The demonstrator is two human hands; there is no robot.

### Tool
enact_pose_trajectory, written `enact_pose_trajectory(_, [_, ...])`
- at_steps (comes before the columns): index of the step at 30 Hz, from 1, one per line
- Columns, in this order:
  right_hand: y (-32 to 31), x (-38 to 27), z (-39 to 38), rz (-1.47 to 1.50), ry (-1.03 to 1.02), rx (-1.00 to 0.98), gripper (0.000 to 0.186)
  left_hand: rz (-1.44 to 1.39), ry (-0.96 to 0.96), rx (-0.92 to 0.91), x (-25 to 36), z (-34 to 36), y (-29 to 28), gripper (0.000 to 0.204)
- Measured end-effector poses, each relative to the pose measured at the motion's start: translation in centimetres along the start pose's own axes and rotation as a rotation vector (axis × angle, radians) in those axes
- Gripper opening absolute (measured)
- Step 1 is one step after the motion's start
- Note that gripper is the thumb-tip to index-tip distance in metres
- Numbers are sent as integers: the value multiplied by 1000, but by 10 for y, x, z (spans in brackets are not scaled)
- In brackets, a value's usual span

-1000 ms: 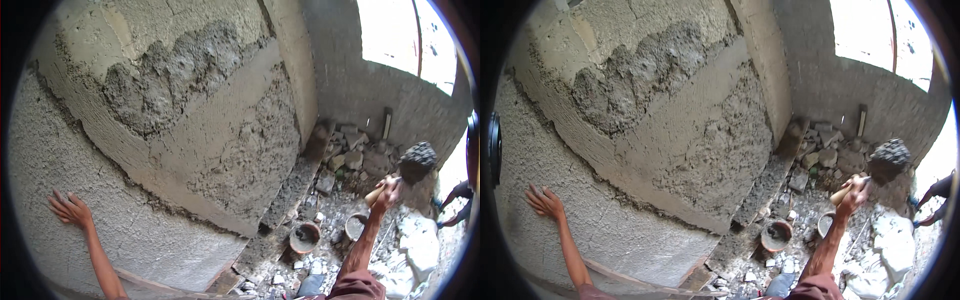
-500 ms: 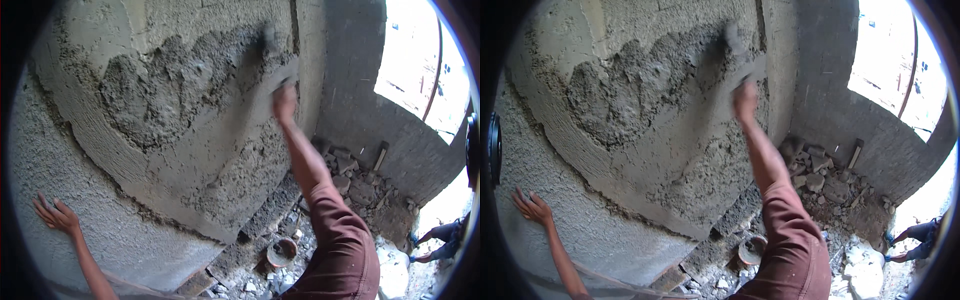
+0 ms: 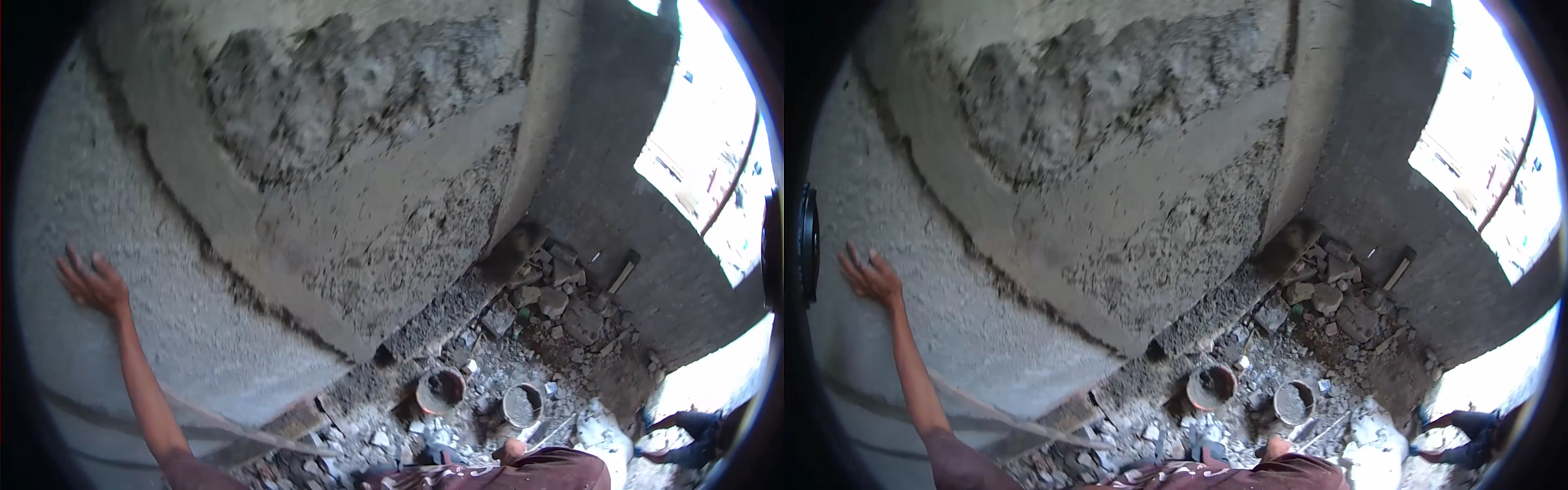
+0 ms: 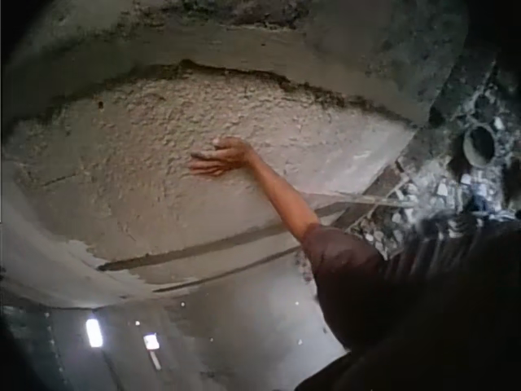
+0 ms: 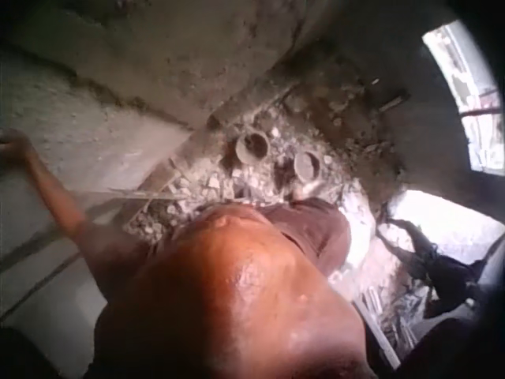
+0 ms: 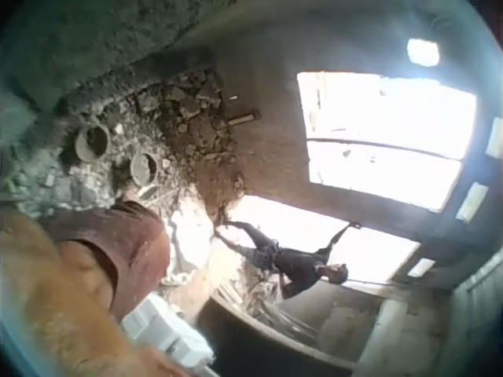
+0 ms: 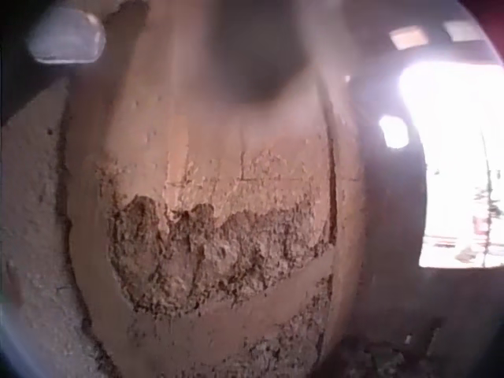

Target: The person levels fresh plaster on a wall using a wooden board, scrapes excess mortar off the board with a trowel, and applies additional mortar from a bucket onto the wall with the trowel.

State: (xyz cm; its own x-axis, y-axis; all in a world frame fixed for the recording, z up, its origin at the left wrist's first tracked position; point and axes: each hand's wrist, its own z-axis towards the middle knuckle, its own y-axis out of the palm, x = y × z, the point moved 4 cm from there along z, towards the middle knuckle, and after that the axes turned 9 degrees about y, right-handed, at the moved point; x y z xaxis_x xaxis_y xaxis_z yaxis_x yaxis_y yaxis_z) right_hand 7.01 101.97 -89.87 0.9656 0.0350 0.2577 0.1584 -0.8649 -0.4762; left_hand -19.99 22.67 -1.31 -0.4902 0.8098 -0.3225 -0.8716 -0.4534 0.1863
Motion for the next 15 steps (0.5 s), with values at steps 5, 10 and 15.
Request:
enact_pose_trajectory(5, [-152, 23, -178, 118, -280, 423, 49, 18, 9, 8, 7, 7, -8, 53])
enact_pose_trajectory(10, [-140, -48, -209, -520, -622, 958, 32, 25, 1, -22, -10, 4, -24, 53])
enact_pose_trajectory(15, [-34, -88, -202, 868, -565, 562, 42, -41, -85, -33, -2, 10, -18, 53])
